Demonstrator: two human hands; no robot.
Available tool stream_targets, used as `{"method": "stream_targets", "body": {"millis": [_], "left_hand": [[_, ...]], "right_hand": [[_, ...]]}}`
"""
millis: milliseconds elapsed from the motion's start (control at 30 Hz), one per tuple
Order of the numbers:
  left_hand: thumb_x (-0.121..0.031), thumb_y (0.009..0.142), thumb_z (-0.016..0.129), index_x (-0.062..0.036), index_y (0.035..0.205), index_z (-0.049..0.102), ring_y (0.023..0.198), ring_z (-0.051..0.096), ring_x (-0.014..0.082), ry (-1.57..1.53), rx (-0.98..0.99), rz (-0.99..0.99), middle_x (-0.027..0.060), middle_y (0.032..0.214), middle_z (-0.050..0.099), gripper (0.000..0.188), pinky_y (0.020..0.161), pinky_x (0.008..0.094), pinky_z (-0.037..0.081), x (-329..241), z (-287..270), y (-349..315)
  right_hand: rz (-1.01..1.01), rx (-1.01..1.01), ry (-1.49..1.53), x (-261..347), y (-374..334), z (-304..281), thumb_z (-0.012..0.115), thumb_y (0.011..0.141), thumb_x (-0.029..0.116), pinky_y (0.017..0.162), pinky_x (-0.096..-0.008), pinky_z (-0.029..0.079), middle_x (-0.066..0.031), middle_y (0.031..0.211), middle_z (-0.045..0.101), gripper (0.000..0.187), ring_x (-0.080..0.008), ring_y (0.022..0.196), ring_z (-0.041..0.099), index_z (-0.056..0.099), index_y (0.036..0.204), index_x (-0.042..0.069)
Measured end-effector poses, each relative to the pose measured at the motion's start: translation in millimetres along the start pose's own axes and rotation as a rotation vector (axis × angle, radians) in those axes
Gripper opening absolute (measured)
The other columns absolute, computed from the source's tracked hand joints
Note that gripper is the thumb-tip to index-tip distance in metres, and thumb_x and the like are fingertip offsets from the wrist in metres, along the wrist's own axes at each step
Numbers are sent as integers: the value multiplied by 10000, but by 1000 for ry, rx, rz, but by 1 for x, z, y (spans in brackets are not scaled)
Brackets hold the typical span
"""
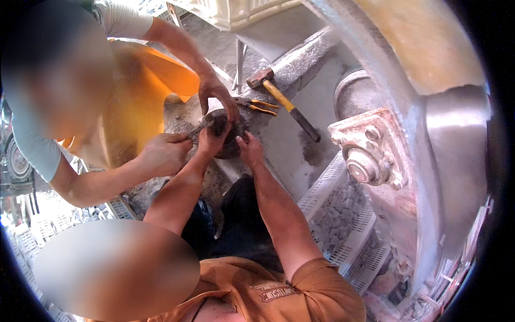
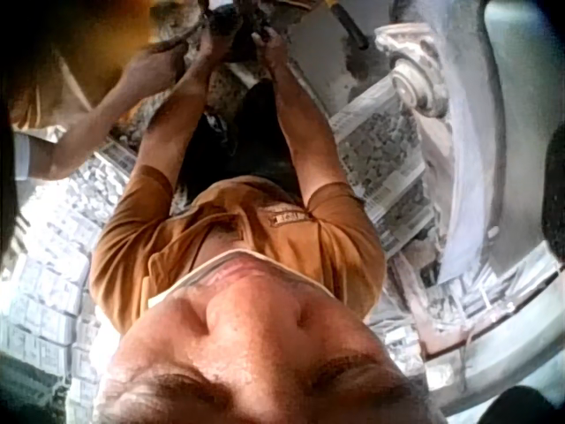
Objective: The person sits on the floor and uses pliers and a hammer to disassemble and adjust a mechanical part. Another person assists by handing over tools and helping with the assembly.
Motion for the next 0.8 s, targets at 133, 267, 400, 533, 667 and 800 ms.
{"method": "stream_targets", "body": {"millis": [133, 267, 400, 533, 667, 800], "left_hand": [[-358, 859, 654, -32, 1100, 633, 1023, 643, 357, 191, -37, -22, 194, 1039, 677, 406, 864, 438, 492, 4, 6, -2], [-257, 875, 606, -37, 1076, 619, 1023, 644, 345, 194, 13, 33, 170, 1033, 677, 299, 861, 438, 488, 15, 16, 1], [-216, 866, 594, -48, 990, 640, 937, 658, 322, 309, 4, 188, 145, 950, 680, 214, 794, 423, 502, 57, 24, 10], [-178, 869, 569, -22, 919, 642, 803, 639, 305, -260, 50, 109, 147, 823, 644, 180, 715, 387, 505, 18, 32, 3], [-153, 869, 550, -5, 852, 635, 703, 621, 277, -729, 29, -12, 146, 724, 607, 171, 649, 362, 505, 13, 13, -2], [-164, 865, 521, -17, 827, 602, 721, 605, 239, -219, 3, -111, 145, 720, 568, 172, 674, 365, 500, -27, 11, -17]], "right_hand": [[-28, 86, 10, -6, 5, -10, 632, 884, 354, 813, -387, 514, -190, 998, 689, 481, -298, 902, 676, 594, 1218, 10], [-110, 66, -144, -2, 13, -28, 638, 876, 325, 804, -373, 516, -171, 953, 699, 449, -285, 883, 680, 602, 1215, 32], [-53, 51, -82, 15, 30, -40, 641, 863, 307, 839, -386, 507, -145, 984, 676, 426, -303, 927, 656, 597, 1212, 68], [-264, -139, -353, -5, 65, -67, 640, 842, 269, 944, -411, 459, -135, 1181, 576, 462, -316, 1105, 560, 546, 1262, 101], [-257, -55, -485, 22, 88, -57, 649, 817, 238, 1048, -437, 381, -143, 1347, 444, 538, -339, 1247, 436, 488, 1315, 109], [-223, -12, -718, -4, 99, -73, 657, 817, 244, 1111, -440, 318, -170, 1457, 334, 682, -356, 1349, 328, 369, 1424, 126]]}}
Point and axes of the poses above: each hand's wrist, its own y-axis towards the middle knuckle, its own z-axis out of the palm, x = y × z, the point moved 5 cm from there along y, towards the middle knuckle
